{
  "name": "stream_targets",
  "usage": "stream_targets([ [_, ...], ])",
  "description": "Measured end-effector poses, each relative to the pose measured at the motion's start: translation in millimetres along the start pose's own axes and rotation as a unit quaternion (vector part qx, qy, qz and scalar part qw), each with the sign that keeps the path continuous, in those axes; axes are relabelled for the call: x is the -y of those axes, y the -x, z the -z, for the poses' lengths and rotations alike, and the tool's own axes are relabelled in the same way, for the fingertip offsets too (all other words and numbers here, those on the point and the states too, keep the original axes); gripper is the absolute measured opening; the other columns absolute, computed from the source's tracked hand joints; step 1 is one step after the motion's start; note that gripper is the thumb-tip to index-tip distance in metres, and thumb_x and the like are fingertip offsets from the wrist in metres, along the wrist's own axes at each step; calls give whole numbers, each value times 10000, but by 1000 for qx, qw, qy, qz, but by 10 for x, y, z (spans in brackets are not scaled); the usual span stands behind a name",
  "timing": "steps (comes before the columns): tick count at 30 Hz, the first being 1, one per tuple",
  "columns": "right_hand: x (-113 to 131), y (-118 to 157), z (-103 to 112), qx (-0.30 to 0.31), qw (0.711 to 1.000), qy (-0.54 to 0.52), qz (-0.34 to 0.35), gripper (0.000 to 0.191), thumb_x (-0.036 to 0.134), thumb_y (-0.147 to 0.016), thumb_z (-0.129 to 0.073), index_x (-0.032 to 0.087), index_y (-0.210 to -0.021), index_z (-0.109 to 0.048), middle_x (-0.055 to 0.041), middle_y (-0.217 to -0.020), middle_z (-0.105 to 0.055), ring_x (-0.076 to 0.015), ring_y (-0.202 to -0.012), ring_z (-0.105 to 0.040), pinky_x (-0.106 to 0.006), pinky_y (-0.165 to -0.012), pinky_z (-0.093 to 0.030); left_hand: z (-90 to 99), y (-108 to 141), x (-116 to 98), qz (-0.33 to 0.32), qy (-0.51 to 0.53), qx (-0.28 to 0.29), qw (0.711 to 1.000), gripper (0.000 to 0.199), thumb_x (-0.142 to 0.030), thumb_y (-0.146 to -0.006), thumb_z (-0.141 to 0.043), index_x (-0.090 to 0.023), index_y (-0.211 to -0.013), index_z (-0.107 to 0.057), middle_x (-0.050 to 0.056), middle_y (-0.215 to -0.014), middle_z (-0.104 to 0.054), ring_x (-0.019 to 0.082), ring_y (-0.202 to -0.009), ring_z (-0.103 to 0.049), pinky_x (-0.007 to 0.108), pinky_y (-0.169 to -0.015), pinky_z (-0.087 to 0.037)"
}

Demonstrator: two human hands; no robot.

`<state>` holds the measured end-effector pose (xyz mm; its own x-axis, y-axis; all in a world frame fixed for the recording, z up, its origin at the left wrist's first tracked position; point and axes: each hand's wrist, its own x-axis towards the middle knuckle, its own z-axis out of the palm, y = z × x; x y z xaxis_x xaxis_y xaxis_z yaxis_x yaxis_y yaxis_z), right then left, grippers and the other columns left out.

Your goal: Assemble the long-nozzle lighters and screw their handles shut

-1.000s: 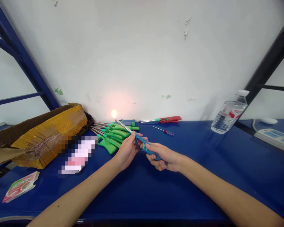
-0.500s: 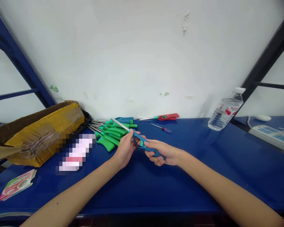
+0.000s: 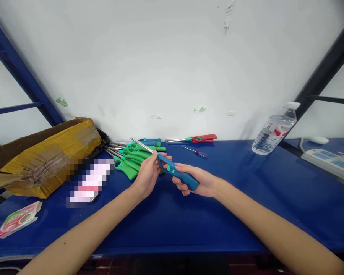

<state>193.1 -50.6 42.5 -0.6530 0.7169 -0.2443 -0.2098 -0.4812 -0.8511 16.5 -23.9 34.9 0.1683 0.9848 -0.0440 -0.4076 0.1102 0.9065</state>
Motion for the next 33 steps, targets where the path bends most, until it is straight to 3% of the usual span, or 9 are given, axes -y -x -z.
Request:
stream_targets([
  [6,15,21,2,18,1000,0,1,243,332,-960,-526,258,-1188,-482,47,-686,-513,-44,-430,-361,-143,-401,-248,-1,7,-73,22,27,13,999,284,-319,-992,-479,-129,-919,-677,121,-983,-742,228,-1009,-675,296,-854,-501],
  [11,35,36,-16,-9,999,33,4,242,367,-954,-527,239,-1158,-507,36,-691,-550,-39,-418,-356,-143,-394,-249,5,-7,-129,-20,36,13,999,239,-253,-1011,-440,-122,-1019,-640,142,-1071,-731,245,-1114,-653,310,-844,-515],
  [15,39,36,-45,-17,998,60,20,275,398,-955,-520,225,-1167,-496,9,-708,-604,-56,-424,-400,-159,-392,-282,26,-28,-157,-40,52,24,998,212,-255,-1011,-456,-125,-1048,-618,152,-1097,-724,260,-1169,-636,342,-903,-511],
  [21,40,37,-47,-7,999,39,23,229,359,-971,-492,233,-1162,-511,14,-704,-594,-36,-403,-336,-141,-382,-249,41,-37,-163,-17,43,31,998,225,-267,-1012,-449,-135,-979,-629,146,-1079,-721,274,-1140,-648,337,-821,-533],
  [33,29,78,-93,-24,1000,-3,2,198,382,-999,-418,215,-1007,-524,36,-663,-551,-23,-368,-261,-131,-347,-207,31,0,-124,18,37,101,994,259,-313,-1025,-467,-146,-1018,-664,144,-1182,-703,252,-1184,-626,370,-993,-474],
])
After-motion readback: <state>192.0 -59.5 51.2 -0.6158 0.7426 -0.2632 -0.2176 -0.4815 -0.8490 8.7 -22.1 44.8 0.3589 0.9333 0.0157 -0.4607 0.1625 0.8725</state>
